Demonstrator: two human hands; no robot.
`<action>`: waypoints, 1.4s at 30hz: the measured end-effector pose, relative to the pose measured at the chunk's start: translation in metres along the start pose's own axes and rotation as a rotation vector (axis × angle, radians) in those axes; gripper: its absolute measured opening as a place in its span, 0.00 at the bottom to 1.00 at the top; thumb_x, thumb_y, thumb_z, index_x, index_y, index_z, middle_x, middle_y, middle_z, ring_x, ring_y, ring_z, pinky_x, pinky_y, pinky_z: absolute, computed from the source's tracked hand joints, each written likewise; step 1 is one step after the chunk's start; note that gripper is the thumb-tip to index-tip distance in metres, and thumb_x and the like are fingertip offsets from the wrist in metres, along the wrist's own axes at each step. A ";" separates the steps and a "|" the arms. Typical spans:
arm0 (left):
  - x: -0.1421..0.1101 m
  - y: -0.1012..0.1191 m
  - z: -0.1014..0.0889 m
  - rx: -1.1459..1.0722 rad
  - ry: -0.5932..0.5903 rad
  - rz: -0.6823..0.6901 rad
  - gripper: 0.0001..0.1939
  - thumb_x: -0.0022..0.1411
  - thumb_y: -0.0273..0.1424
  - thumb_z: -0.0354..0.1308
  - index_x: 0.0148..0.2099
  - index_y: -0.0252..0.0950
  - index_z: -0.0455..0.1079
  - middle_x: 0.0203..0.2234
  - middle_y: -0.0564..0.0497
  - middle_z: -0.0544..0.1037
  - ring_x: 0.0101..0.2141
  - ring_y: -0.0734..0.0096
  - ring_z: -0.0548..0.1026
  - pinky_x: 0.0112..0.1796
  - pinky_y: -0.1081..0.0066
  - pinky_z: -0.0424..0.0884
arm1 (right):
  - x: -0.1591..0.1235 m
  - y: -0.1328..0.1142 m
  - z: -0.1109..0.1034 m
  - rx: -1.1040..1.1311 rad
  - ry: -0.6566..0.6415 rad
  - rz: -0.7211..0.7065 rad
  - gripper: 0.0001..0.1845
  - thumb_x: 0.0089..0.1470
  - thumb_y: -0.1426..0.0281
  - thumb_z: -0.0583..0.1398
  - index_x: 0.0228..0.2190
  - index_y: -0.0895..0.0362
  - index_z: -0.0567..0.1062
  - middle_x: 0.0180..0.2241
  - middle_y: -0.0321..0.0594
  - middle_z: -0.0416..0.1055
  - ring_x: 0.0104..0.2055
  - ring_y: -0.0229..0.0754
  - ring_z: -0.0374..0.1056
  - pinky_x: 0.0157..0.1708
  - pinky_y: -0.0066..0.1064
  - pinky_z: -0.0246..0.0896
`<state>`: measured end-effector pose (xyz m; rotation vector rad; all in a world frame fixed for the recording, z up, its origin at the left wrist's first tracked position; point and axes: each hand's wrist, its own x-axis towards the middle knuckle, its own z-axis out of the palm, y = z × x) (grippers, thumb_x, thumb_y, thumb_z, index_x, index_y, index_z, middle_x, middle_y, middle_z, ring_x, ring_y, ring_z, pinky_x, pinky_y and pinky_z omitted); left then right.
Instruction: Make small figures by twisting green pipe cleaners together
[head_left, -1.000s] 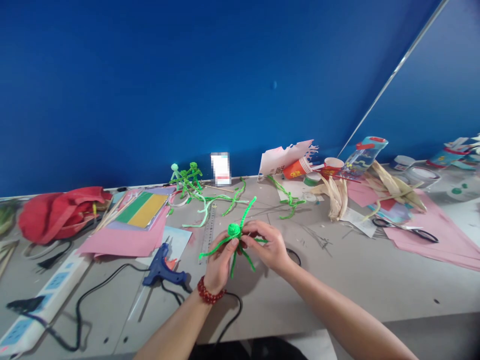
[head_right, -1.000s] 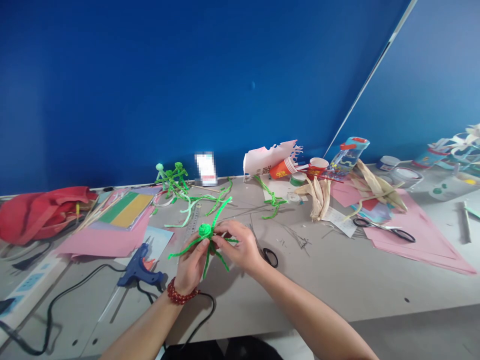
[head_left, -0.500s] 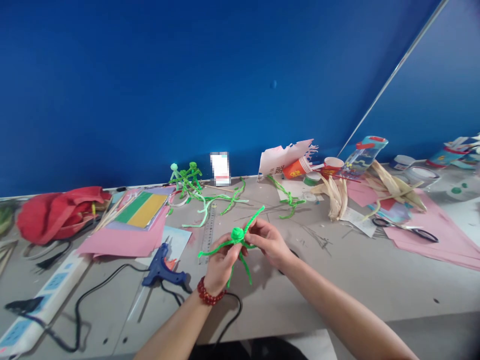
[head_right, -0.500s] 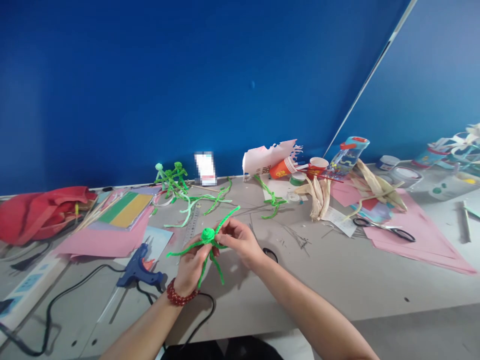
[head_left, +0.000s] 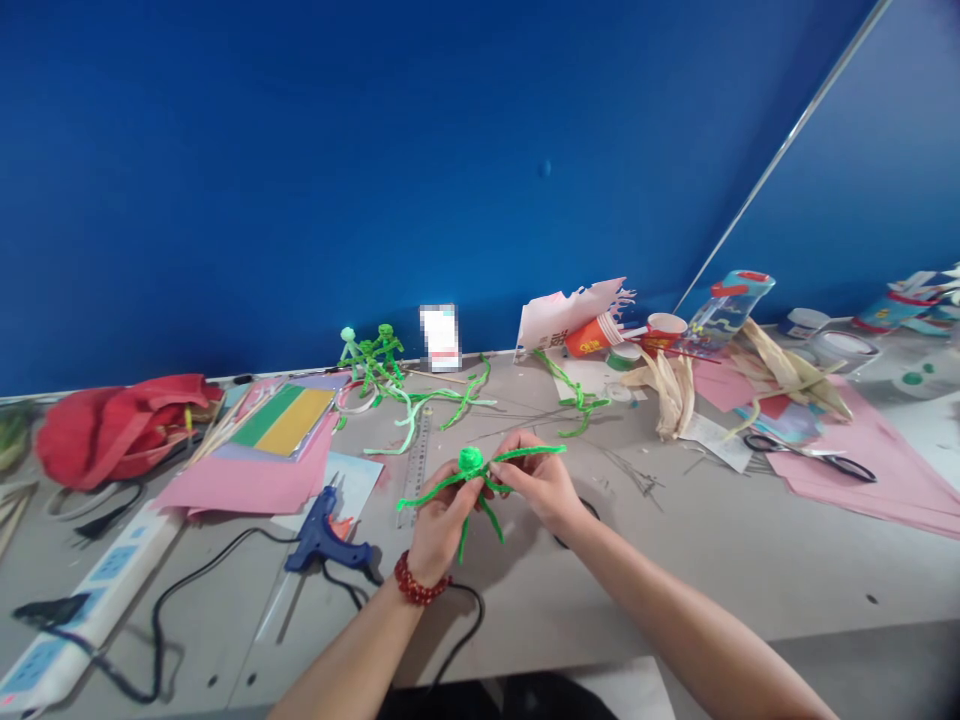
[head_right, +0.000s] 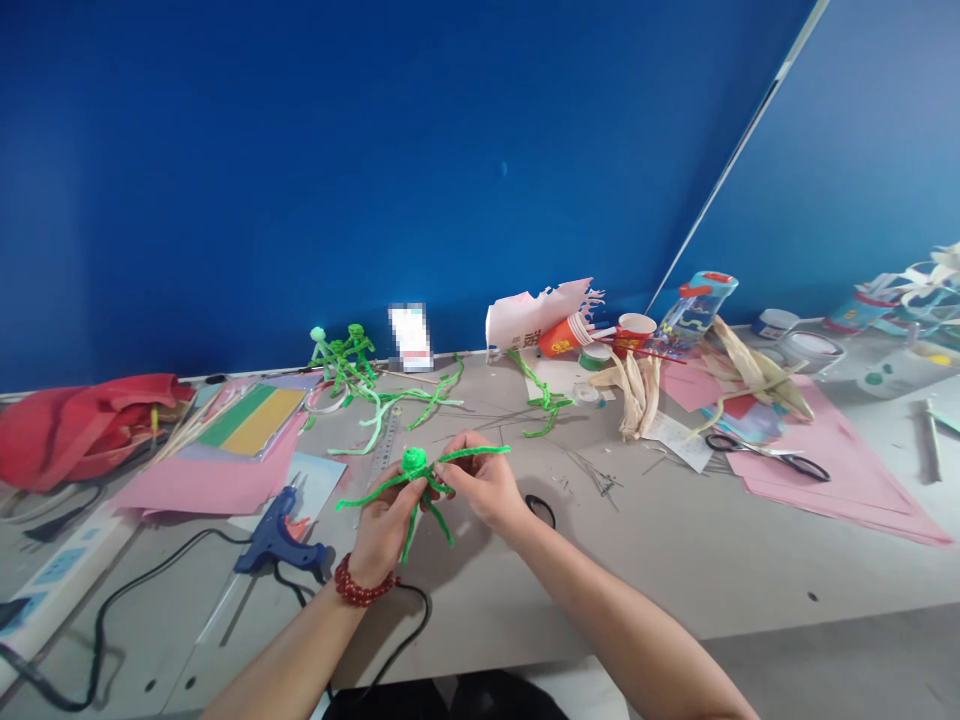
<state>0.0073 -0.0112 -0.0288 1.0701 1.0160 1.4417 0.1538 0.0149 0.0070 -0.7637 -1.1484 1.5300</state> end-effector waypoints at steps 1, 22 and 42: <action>0.000 -0.001 0.000 -0.009 -0.002 -0.010 0.11 0.57 0.37 0.65 0.39 0.35 0.74 0.27 0.51 0.79 0.27 0.69 0.76 0.28 0.71 0.71 | 0.000 0.000 0.000 -0.010 0.003 -0.002 0.15 0.47 0.62 0.68 0.26 0.56 0.68 0.20 0.31 0.68 0.21 0.34 0.66 0.22 0.25 0.61; 0.001 0.017 0.005 0.083 0.007 -0.056 0.12 0.58 0.36 0.60 0.25 0.35 0.69 0.18 0.52 0.74 0.23 0.70 0.71 0.27 0.71 0.66 | 0.008 0.006 -0.013 0.068 0.224 -0.203 0.15 0.58 0.59 0.60 0.26 0.57 0.72 0.24 0.36 0.69 0.23 0.34 0.62 0.22 0.25 0.59; 0.004 0.007 -0.001 -0.195 -0.108 -0.155 0.16 0.62 0.37 0.59 0.24 0.34 0.69 0.19 0.53 0.72 0.25 0.74 0.69 0.31 0.72 0.65 | 0.006 -0.003 -0.020 -0.990 -0.104 -1.000 0.15 0.63 0.68 0.58 0.51 0.51 0.74 0.39 0.45 0.75 0.39 0.45 0.71 0.39 0.37 0.69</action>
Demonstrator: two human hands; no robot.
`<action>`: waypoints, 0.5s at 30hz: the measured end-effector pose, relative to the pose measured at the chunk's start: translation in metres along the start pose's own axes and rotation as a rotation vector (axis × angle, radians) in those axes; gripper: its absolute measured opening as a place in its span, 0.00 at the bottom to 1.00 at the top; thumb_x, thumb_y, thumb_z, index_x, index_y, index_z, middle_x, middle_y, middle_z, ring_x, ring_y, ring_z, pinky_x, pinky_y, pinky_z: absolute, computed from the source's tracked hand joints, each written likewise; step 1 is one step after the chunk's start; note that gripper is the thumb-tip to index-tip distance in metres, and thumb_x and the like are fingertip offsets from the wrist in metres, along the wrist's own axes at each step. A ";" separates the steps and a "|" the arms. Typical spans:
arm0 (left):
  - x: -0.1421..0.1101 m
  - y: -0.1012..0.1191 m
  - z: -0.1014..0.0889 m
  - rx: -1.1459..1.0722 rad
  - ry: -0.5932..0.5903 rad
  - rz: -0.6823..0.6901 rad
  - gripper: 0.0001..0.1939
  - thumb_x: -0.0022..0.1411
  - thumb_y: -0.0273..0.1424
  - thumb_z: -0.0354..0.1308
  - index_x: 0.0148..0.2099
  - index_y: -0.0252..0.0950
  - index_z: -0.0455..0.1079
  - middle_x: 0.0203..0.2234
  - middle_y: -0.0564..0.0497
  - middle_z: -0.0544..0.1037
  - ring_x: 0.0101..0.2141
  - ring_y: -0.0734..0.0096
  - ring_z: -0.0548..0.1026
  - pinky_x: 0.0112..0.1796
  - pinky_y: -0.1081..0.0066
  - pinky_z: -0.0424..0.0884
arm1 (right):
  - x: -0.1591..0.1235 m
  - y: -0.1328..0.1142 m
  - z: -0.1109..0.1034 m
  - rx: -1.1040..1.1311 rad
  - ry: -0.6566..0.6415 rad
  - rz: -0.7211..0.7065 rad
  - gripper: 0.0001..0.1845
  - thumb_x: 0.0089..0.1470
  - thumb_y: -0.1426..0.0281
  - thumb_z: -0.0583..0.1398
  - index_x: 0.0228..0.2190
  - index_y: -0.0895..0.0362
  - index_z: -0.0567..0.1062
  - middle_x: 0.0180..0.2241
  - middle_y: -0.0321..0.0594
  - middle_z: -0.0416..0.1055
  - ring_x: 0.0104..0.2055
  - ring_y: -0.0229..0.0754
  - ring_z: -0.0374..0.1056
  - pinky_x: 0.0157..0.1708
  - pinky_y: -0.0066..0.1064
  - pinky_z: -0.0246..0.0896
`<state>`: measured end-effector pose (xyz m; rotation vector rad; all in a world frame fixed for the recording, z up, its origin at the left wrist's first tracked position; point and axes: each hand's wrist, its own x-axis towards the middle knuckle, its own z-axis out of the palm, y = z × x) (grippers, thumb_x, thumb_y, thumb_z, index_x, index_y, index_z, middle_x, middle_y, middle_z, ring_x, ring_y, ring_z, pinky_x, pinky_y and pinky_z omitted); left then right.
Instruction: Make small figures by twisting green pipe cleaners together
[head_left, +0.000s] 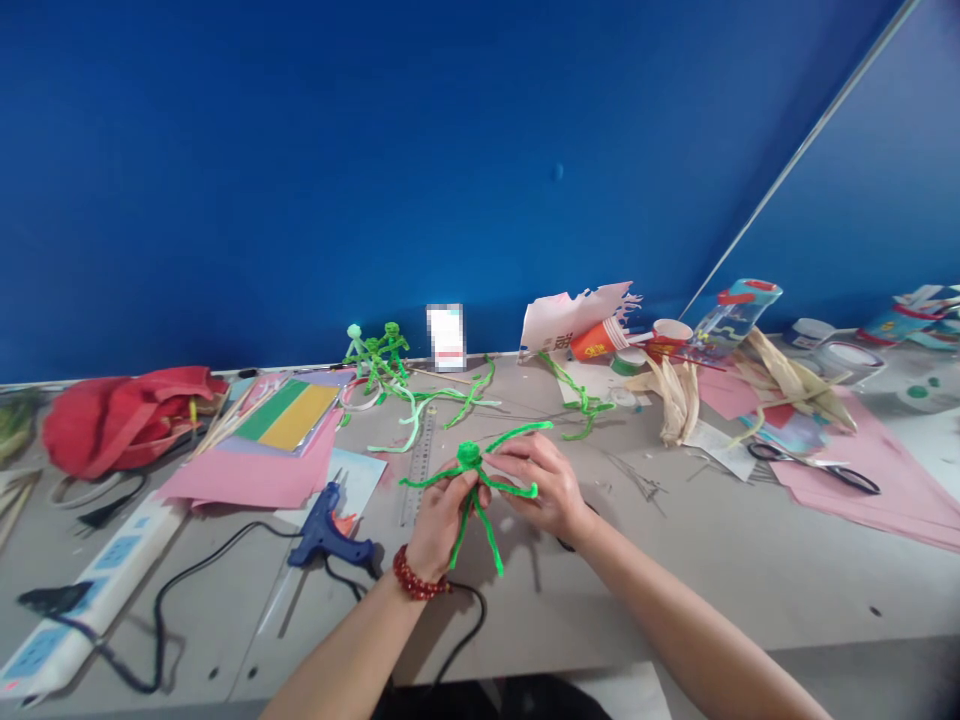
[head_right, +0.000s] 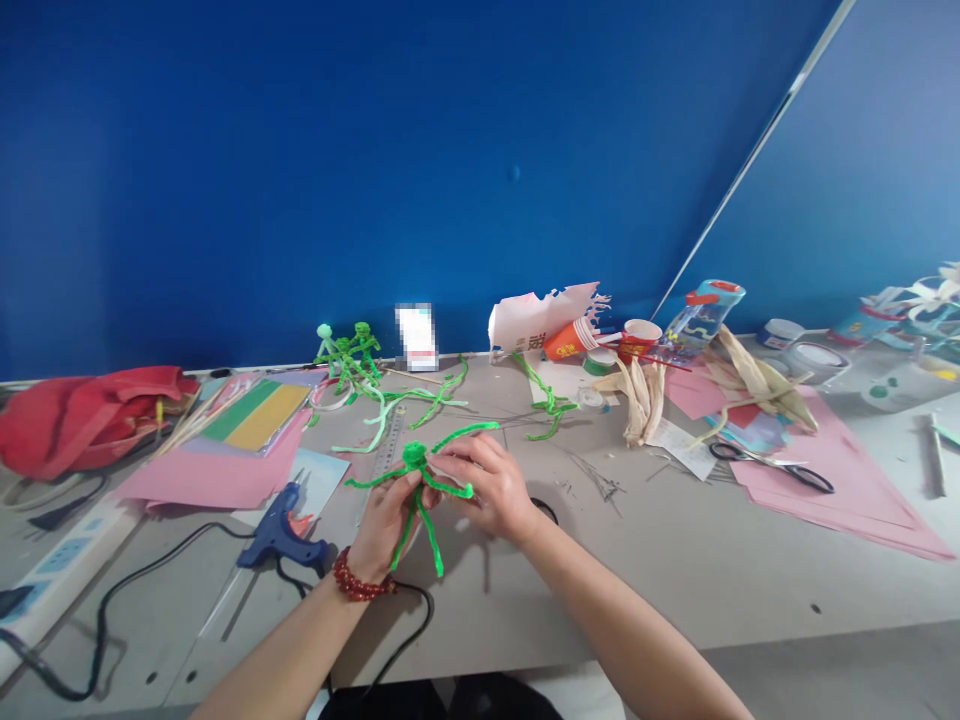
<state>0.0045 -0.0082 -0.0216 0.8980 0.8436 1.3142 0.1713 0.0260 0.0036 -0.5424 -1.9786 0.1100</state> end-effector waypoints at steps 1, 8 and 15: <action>-0.001 0.000 0.000 0.004 0.003 -0.001 0.16 0.62 0.37 0.60 0.25 0.34 0.69 0.19 0.53 0.72 0.25 0.74 0.69 0.31 0.72 0.65 | 0.000 0.001 -0.001 -0.046 -0.011 -0.017 0.16 0.63 0.68 0.58 0.51 0.51 0.74 0.39 0.44 0.75 0.39 0.44 0.71 0.38 0.36 0.68; -0.001 -0.001 0.001 0.029 0.094 -0.022 0.12 0.57 0.37 0.64 0.29 0.34 0.71 0.20 0.54 0.73 0.22 0.75 0.69 0.27 0.74 0.65 | 0.003 0.004 -0.010 -0.211 -0.069 -0.104 0.13 0.61 0.64 0.61 0.46 0.55 0.76 0.41 0.46 0.77 0.39 0.44 0.70 0.38 0.34 0.67; -0.001 0.003 0.005 0.040 0.068 0.009 0.14 0.58 0.38 0.63 0.26 0.34 0.70 0.18 0.54 0.73 0.23 0.74 0.70 0.29 0.73 0.66 | 0.006 0.006 -0.011 0.047 -0.212 -0.089 0.18 0.62 0.67 0.56 0.52 0.58 0.68 0.48 0.53 0.75 0.48 0.48 0.72 0.45 0.39 0.69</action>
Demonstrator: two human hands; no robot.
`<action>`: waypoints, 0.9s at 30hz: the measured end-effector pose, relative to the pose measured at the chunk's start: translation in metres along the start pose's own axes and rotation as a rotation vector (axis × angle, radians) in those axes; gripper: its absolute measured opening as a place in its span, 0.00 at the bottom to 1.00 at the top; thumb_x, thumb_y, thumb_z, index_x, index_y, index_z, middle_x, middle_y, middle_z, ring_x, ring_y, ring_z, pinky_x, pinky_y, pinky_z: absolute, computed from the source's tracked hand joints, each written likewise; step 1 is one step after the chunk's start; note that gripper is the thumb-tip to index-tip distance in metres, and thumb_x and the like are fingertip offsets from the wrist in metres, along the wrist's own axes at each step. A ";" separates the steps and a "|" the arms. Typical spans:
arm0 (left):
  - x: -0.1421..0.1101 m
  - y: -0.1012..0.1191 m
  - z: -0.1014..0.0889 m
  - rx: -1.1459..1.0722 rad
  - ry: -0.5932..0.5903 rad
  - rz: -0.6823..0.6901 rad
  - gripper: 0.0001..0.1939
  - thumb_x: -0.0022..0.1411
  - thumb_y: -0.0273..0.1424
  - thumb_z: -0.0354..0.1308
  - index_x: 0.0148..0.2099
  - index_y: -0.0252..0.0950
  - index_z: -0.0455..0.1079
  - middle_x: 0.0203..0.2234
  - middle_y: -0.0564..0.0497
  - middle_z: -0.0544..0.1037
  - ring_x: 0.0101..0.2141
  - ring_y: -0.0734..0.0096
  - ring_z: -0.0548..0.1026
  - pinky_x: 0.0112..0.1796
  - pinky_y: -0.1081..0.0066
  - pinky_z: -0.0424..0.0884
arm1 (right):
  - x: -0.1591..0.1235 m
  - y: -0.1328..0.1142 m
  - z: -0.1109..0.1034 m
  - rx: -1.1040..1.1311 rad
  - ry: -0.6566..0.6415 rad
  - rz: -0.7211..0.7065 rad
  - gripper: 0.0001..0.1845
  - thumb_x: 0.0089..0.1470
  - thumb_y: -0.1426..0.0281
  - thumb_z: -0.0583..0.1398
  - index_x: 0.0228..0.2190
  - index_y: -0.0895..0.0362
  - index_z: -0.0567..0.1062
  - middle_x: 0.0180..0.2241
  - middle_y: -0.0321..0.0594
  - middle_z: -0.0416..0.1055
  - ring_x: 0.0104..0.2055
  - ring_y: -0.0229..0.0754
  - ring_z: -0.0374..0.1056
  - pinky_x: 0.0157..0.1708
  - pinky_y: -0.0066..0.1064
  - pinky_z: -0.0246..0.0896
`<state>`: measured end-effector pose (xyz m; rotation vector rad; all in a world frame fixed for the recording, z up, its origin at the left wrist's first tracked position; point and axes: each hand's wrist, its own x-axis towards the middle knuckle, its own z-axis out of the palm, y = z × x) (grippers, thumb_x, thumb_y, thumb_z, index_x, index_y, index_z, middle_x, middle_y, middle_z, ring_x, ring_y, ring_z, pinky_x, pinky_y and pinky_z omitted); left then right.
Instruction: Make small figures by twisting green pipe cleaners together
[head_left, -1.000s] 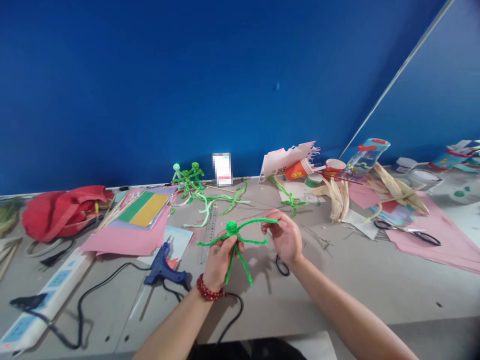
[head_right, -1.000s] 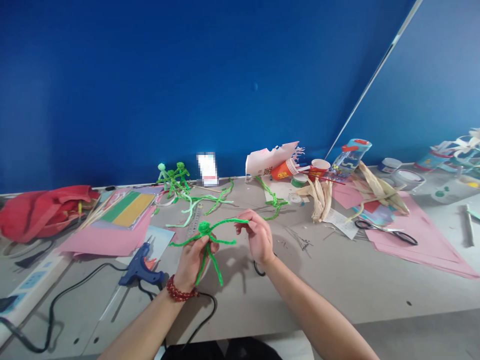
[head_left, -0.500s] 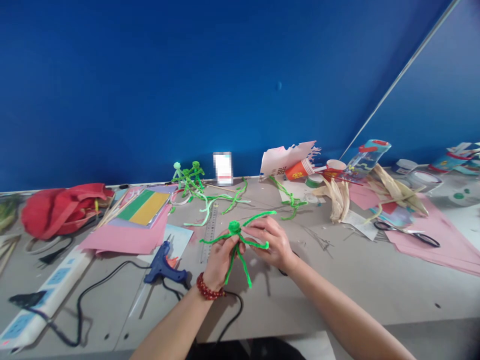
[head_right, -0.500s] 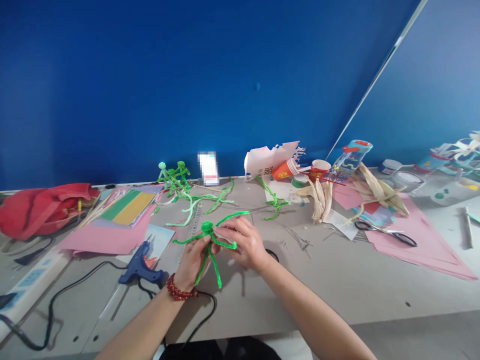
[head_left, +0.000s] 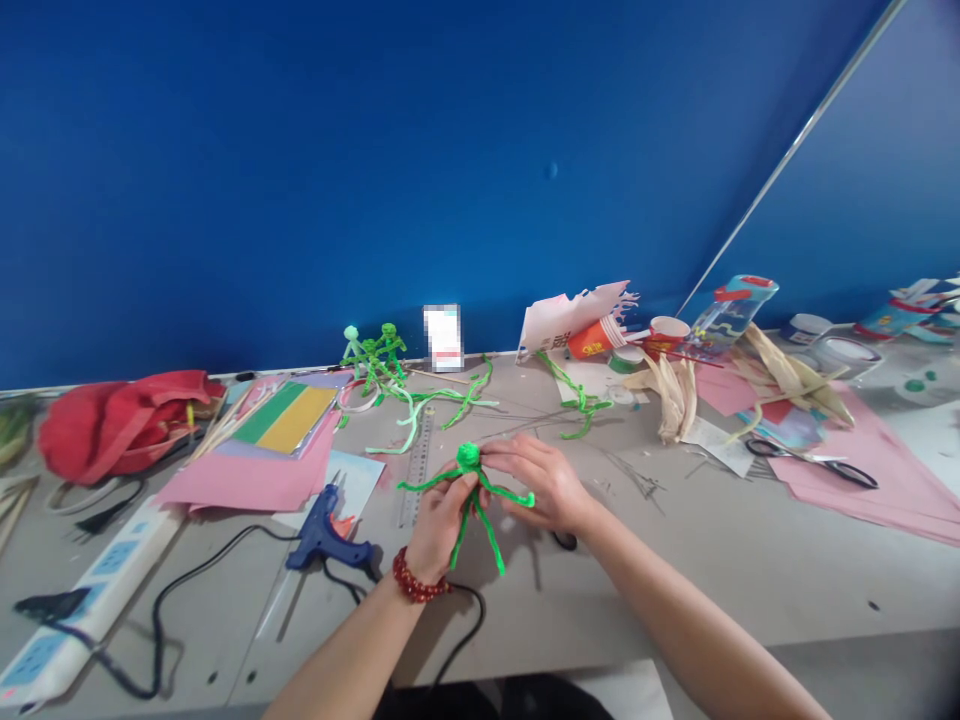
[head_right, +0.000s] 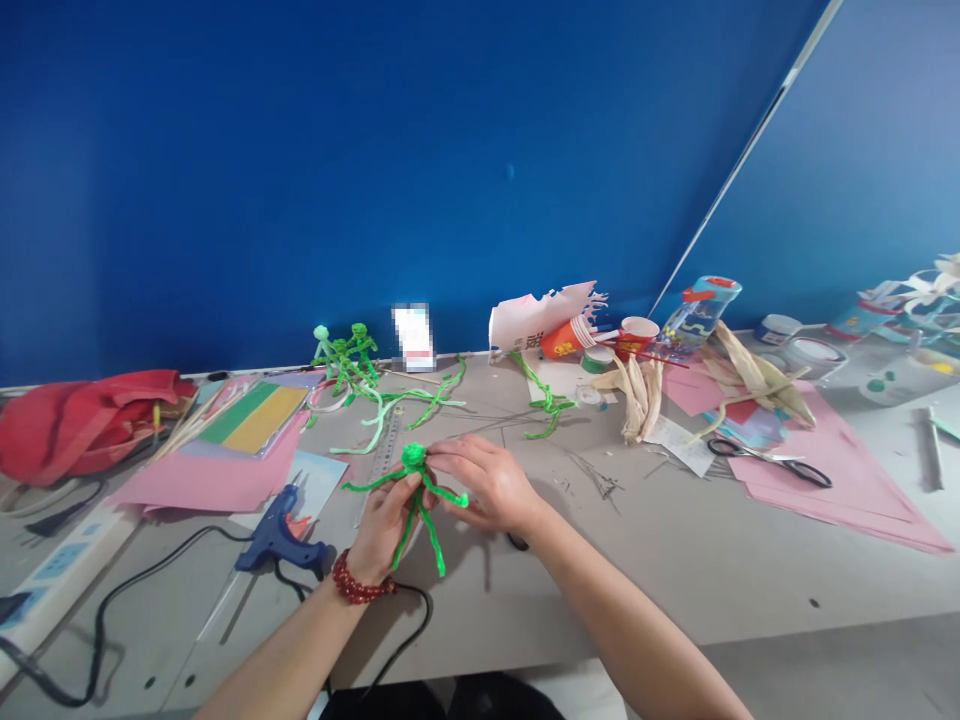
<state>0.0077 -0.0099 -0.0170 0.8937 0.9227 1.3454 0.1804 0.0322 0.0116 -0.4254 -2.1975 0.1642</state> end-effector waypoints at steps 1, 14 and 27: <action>-0.001 0.001 0.000 0.015 0.004 0.001 0.14 0.58 0.38 0.63 0.27 0.34 0.70 0.18 0.53 0.73 0.23 0.74 0.70 0.29 0.72 0.66 | -0.001 0.000 0.002 0.020 0.016 0.025 0.17 0.61 0.67 0.57 0.51 0.57 0.69 0.47 0.52 0.76 0.48 0.48 0.72 0.45 0.39 0.69; -0.006 0.001 -0.002 0.340 -0.019 0.166 0.12 0.63 0.38 0.58 0.32 0.35 0.73 0.21 0.52 0.75 0.23 0.73 0.71 0.26 0.73 0.67 | -0.002 -0.011 0.019 0.070 0.226 0.197 0.10 0.61 0.73 0.57 0.27 0.54 0.69 0.23 0.38 0.70 0.26 0.40 0.64 0.29 0.30 0.60; -0.006 0.002 -0.001 0.364 0.058 0.267 0.09 0.64 0.37 0.59 0.37 0.37 0.72 0.27 0.52 0.76 0.26 0.73 0.72 0.30 0.73 0.69 | -0.002 -0.014 0.024 0.103 0.264 0.309 0.09 0.59 0.72 0.57 0.26 0.54 0.69 0.23 0.38 0.71 0.24 0.38 0.63 0.26 0.29 0.60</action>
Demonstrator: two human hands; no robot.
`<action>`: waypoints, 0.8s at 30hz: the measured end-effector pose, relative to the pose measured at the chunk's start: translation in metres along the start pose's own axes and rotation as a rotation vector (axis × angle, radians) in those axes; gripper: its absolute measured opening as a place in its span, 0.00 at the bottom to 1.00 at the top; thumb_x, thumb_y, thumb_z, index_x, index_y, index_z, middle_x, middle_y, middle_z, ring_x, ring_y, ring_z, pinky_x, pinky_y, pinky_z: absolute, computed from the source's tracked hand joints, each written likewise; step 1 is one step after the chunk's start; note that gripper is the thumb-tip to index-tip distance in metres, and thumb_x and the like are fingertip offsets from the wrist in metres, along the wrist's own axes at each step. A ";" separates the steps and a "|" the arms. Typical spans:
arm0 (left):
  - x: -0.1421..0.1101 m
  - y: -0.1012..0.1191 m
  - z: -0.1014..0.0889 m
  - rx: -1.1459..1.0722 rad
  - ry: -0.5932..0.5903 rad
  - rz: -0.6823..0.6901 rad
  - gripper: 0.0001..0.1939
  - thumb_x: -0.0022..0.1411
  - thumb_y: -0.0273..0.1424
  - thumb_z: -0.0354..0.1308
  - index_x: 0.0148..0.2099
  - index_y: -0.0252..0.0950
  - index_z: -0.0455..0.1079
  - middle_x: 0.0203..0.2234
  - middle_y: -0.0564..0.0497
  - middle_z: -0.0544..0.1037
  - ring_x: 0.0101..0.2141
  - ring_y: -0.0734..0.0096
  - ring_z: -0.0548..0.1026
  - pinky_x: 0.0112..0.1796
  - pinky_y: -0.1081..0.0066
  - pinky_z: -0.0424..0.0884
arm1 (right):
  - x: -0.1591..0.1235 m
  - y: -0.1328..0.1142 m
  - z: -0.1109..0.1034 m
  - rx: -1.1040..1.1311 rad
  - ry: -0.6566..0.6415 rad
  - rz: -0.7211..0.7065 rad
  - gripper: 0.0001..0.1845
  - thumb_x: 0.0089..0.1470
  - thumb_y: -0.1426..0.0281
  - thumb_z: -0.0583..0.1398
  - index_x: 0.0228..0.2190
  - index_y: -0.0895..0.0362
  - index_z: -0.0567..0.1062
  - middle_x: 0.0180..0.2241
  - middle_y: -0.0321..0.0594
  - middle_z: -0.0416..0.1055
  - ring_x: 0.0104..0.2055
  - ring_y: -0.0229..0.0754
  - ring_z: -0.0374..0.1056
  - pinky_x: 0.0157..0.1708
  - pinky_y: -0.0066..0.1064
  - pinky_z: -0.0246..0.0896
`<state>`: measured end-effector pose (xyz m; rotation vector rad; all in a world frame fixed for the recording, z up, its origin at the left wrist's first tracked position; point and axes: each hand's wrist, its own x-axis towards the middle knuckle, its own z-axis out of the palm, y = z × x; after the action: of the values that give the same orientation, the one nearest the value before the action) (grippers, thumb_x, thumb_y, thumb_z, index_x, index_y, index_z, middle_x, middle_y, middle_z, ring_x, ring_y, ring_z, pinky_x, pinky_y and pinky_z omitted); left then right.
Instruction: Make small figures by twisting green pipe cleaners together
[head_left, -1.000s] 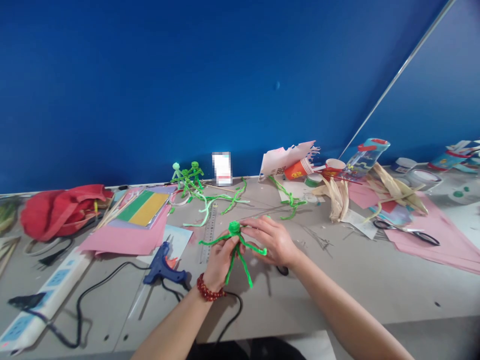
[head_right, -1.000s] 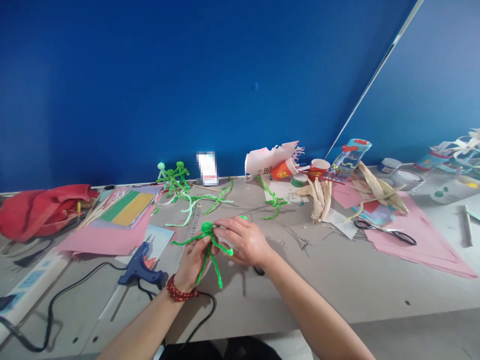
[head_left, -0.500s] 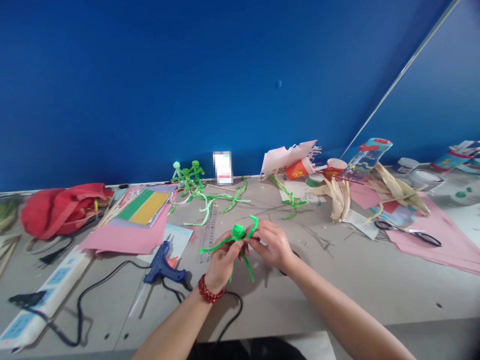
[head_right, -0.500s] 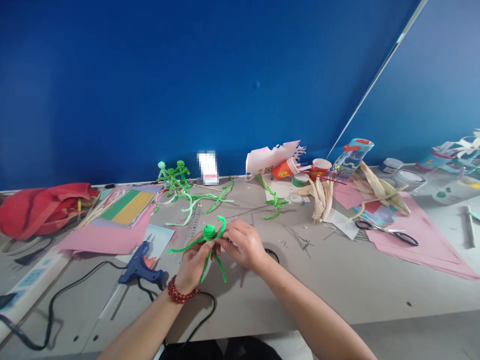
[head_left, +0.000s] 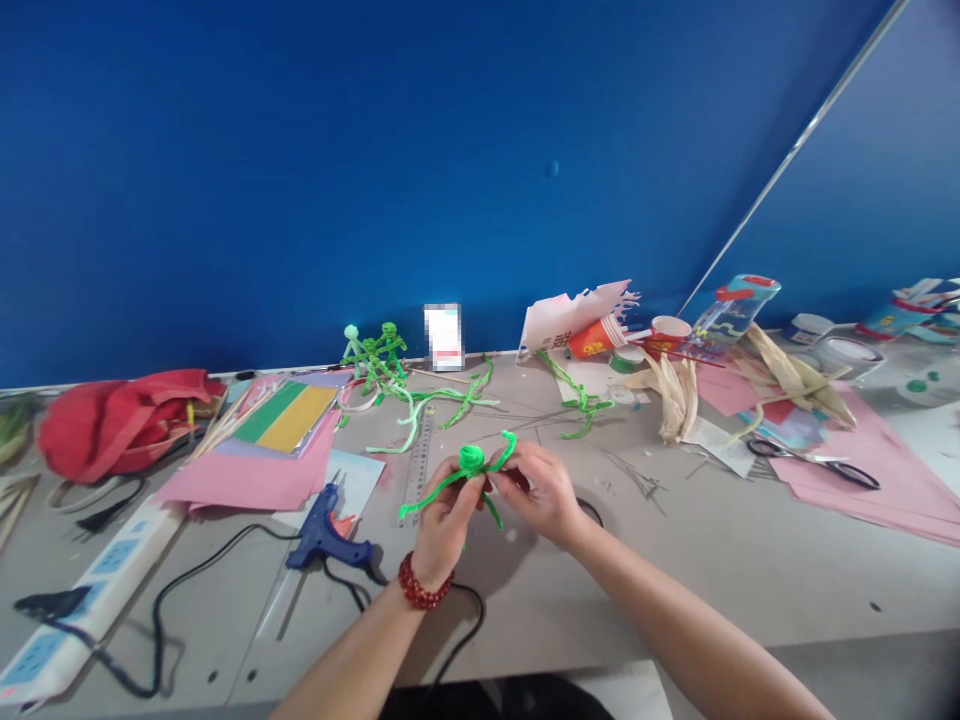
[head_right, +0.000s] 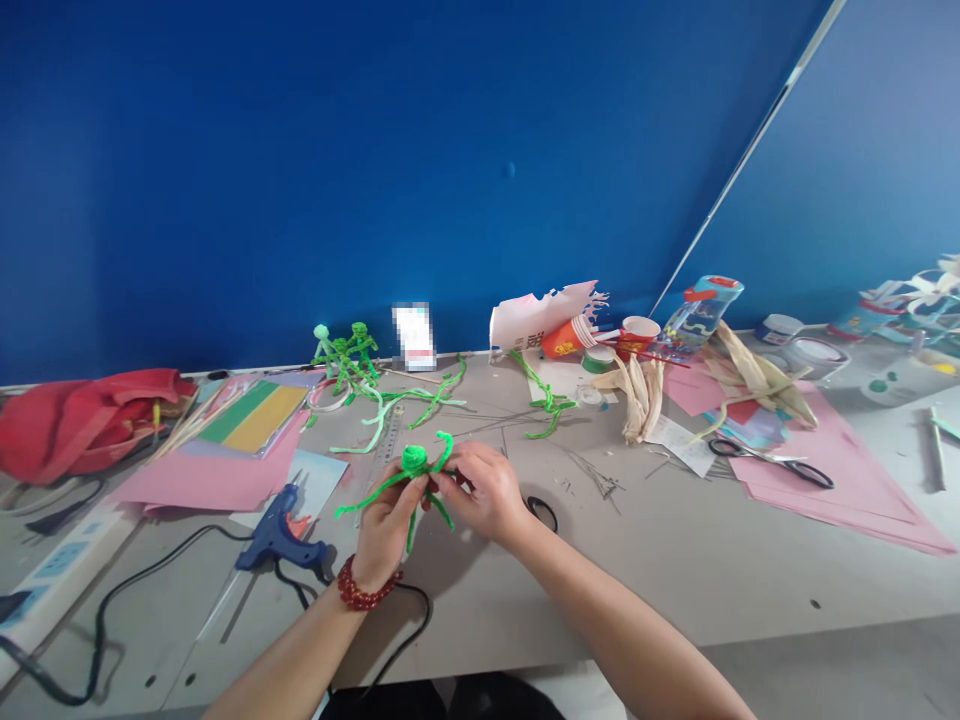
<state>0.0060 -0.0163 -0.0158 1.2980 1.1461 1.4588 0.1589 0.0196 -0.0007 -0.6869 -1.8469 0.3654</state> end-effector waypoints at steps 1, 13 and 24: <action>0.000 0.002 0.001 -0.024 0.012 0.003 0.09 0.63 0.37 0.60 0.39 0.37 0.71 0.27 0.53 0.75 0.25 0.74 0.71 0.29 0.73 0.69 | -0.001 0.000 0.001 -0.007 0.007 0.003 0.09 0.59 0.72 0.57 0.26 0.54 0.70 0.23 0.37 0.71 0.25 0.39 0.64 0.27 0.30 0.60; 0.002 -0.006 0.000 -0.266 -0.018 -0.103 0.11 0.58 0.37 0.65 0.38 0.37 0.70 0.28 0.53 0.76 0.27 0.72 0.73 0.29 0.72 0.69 | -0.005 0.000 0.000 0.042 -0.026 0.121 0.04 0.57 0.71 0.59 0.30 0.54 0.72 0.24 0.36 0.71 0.25 0.38 0.66 0.27 0.28 0.63; 0.024 0.019 -0.019 -0.336 -0.005 -0.009 0.23 0.58 0.40 0.64 0.54 0.40 0.68 0.42 0.47 0.76 0.38 0.67 0.75 0.41 0.67 0.72 | -0.003 0.004 -0.002 0.038 -0.038 0.151 0.06 0.57 0.69 0.59 0.27 0.55 0.72 0.21 0.34 0.68 0.23 0.36 0.63 0.25 0.27 0.60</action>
<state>-0.0151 0.0008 0.0069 1.0598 0.8562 1.5620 0.1626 0.0206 -0.0043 -0.8002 -1.8244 0.5143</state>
